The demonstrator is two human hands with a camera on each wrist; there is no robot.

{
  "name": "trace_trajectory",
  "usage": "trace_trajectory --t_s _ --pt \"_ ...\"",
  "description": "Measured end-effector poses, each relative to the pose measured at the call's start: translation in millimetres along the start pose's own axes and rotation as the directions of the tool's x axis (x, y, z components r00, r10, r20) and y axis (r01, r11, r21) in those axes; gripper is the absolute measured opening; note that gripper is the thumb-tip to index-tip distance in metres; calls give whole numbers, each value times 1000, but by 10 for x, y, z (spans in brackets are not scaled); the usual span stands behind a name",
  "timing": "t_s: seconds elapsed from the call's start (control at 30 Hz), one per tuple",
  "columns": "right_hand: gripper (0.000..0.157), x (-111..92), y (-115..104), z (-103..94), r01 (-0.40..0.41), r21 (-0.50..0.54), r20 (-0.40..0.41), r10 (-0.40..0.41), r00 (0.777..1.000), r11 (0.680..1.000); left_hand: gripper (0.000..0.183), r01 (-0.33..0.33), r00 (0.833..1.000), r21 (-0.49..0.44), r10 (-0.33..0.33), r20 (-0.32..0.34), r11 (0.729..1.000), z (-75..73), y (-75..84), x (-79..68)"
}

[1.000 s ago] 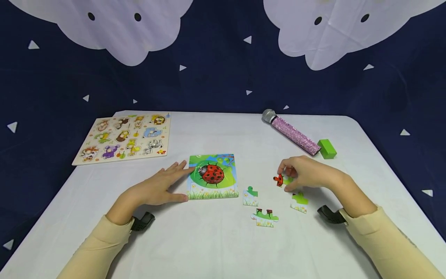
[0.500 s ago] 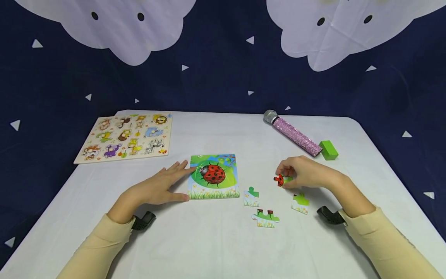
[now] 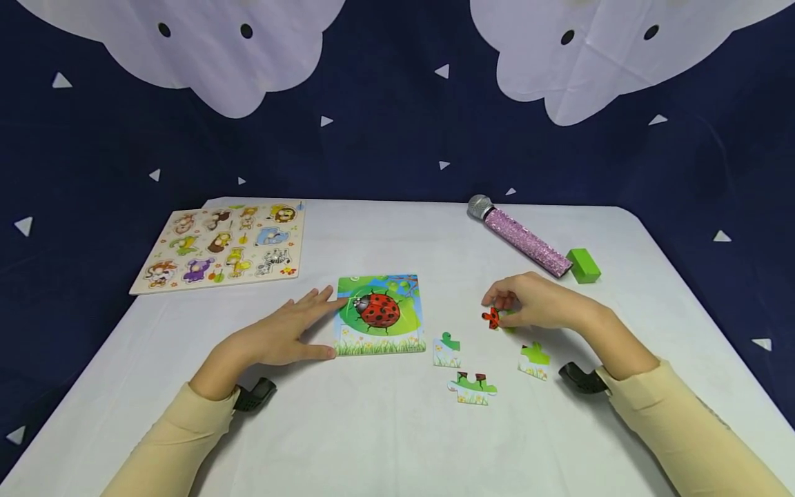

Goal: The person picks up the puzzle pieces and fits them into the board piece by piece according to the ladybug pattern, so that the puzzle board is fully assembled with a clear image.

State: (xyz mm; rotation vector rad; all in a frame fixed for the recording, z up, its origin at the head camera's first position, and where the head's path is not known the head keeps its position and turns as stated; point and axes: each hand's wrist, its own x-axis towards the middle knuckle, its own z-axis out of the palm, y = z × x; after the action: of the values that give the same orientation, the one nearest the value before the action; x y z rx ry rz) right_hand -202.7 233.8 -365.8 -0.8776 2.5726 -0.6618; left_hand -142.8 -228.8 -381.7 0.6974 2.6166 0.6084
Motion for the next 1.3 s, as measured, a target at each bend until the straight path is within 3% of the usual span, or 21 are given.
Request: trace_trajectory --t_s 0.47,0.77,1.13,1.3 --pt "31 31 27 68 9 2 -12 -9 1000 1000 90 7 1000 -5 -7 13 1000 30 -14 -15" --pt "55 -132 -20 -30 -122 -54 31 124 992 991 90 15 1000 3 -15 16 1000 0 5 9" --pt "45 -131 4 -41 -103 -15 40 104 994 995 89 9 1000 0 -9 8 1000 -34 8 30" --pt "48 -105 -14 -6 -91 -17 22 91 996 996 89 8 1000 -2 -8 8 1000 -30 10 19"
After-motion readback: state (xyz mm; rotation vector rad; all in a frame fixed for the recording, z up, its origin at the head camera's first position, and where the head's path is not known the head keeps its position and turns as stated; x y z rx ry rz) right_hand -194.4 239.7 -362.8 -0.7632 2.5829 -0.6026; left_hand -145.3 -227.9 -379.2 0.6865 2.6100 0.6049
